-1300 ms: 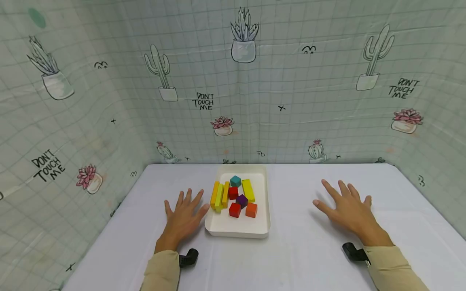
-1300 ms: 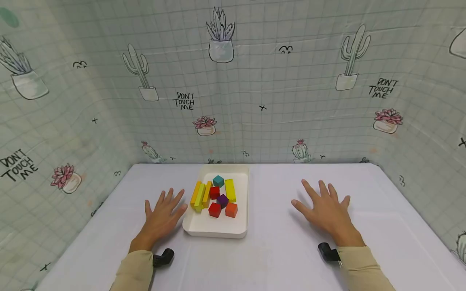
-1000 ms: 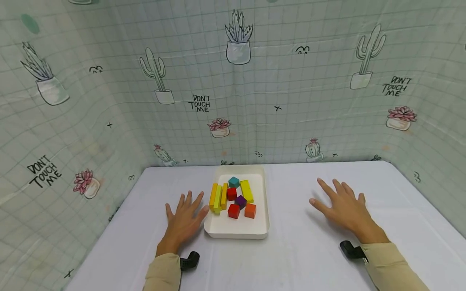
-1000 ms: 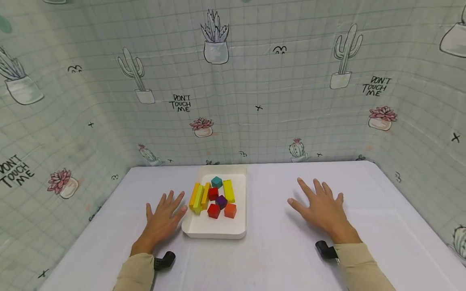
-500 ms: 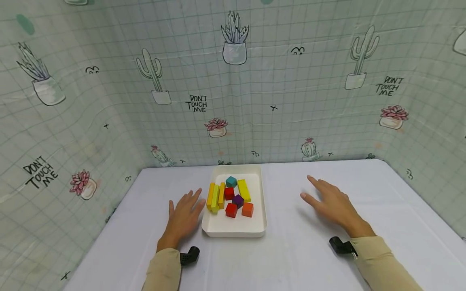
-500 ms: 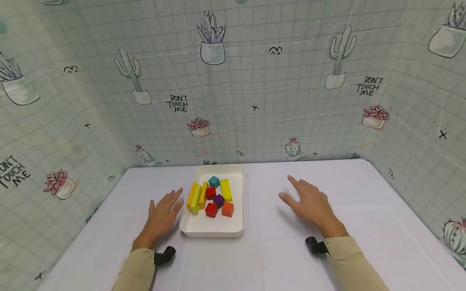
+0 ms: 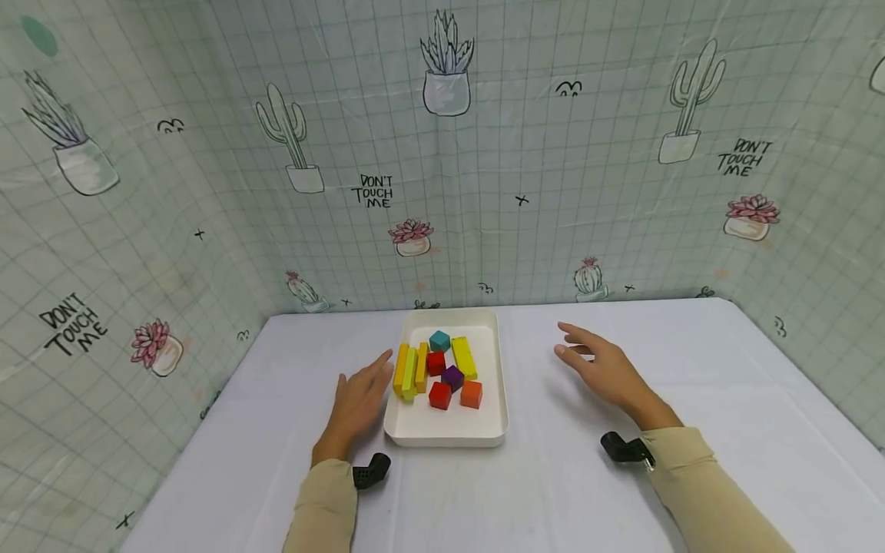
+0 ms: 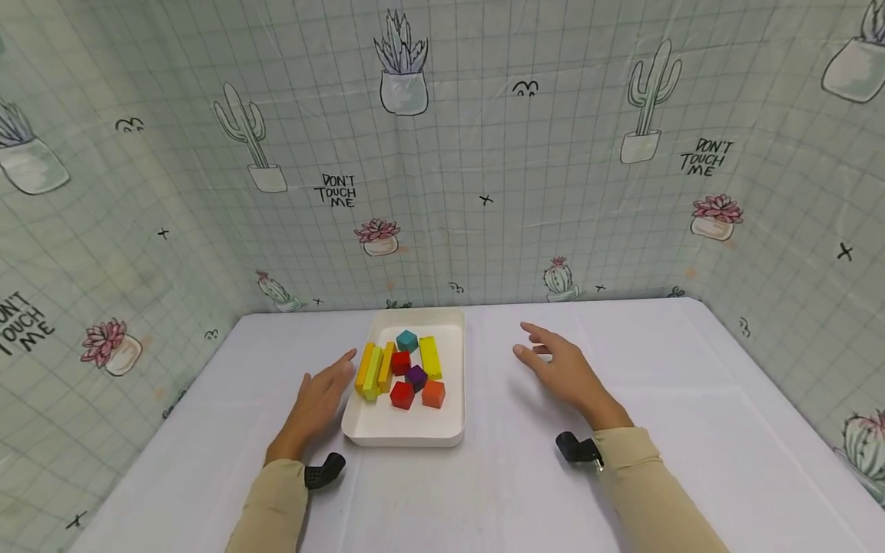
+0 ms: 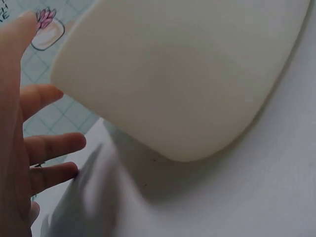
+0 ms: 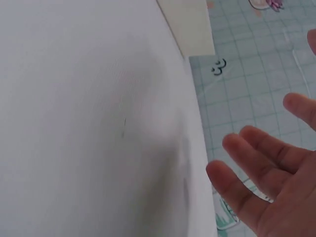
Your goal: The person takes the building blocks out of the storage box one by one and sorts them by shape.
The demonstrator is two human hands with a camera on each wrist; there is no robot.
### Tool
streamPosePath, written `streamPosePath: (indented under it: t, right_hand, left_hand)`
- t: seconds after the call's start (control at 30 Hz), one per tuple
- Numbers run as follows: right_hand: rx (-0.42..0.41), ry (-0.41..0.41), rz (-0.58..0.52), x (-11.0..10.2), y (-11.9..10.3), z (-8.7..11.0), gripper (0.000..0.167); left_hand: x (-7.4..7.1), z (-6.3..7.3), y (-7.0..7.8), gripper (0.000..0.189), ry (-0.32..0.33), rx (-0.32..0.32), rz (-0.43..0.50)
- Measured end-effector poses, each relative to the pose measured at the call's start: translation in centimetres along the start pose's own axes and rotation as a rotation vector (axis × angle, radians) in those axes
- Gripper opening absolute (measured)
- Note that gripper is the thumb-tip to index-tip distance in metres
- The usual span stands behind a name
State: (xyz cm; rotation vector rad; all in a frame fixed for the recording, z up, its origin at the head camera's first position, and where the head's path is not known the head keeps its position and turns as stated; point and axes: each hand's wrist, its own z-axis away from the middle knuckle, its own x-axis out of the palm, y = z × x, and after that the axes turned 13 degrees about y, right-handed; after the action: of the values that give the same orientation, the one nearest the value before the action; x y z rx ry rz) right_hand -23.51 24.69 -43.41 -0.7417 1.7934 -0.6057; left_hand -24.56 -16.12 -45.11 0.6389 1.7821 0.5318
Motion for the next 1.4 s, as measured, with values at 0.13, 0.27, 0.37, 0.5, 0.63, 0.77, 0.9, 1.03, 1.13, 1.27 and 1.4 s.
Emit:
streamPosePath:
  t: [0.13,0.27,0.37,0.5,0.63,0.77,0.9,1.03,1.13,1.27,1.4]
  right_hand:
    - [0.037,-0.03,-0.142,1.1,-0.6,-0.9,0.06]
    - [0.071,-0.059,-0.263,2.1,-1.2,-1.5,0.055]
    - [0.092,-0.07,-0.334,2.7,-1.6,-1.8,0.052]
    - [0.115,-0.092,-0.382,3.3,-2.3,-2.1,0.053]
    - [0.131,-0.105,-0.397,3.8,-3.1,-2.5,0.05]
    - [0.143,-0.132,-0.43,4.2,-3.8,-2.9,0.046]
    - [0.158,-0.173,-0.48,4.8,-4.3,-3.3,0.045]
    - [0.17,-0.216,-0.507,5.3,-5.0,-3.7,0.046]
    - [0.162,-0.247,-0.525,5.5,-5.6,-4.0,0.048]
    - [0.145,-0.292,-0.54,5.7,-6.4,-4.7,0.048]
    - [0.145,-0.343,-0.546,6.1,-7.1,-5.2,0.047]
  left_hand:
    - [0.3,0.0,0.0,0.056,0.0,-0.003,0.019]
    - [0.8,0.0,-0.1,0.058,0.017,0.009,0.019]
    - [1.1,0.0,-0.3,0.059,0.024,0.012,0.008]
    - [1.3,0.1,-0.4,0.058,0.023,0.012,0.001]
    - [1.3,0.2,-0.2,0.059,0.005,0.03,0.019]
    - [1.3,0.2,-0.1,0.06,-0.027,0.04,0.023]
    - [1.3,0.2,0.0,0.059,-0.042,0.038,0.018]
    - [1.2,0.3,0.0,0.059,-0.051,0.036,0.015]
    - [1.1,0.3,0.1,0.059,-0.055,0.036,0.01]
    - [1.1,0.2,0.1,0.059,-0.047,0.04,0.009]
    - [1.2,0.4,0.1,0.059,-0.04,0.027,0.012]
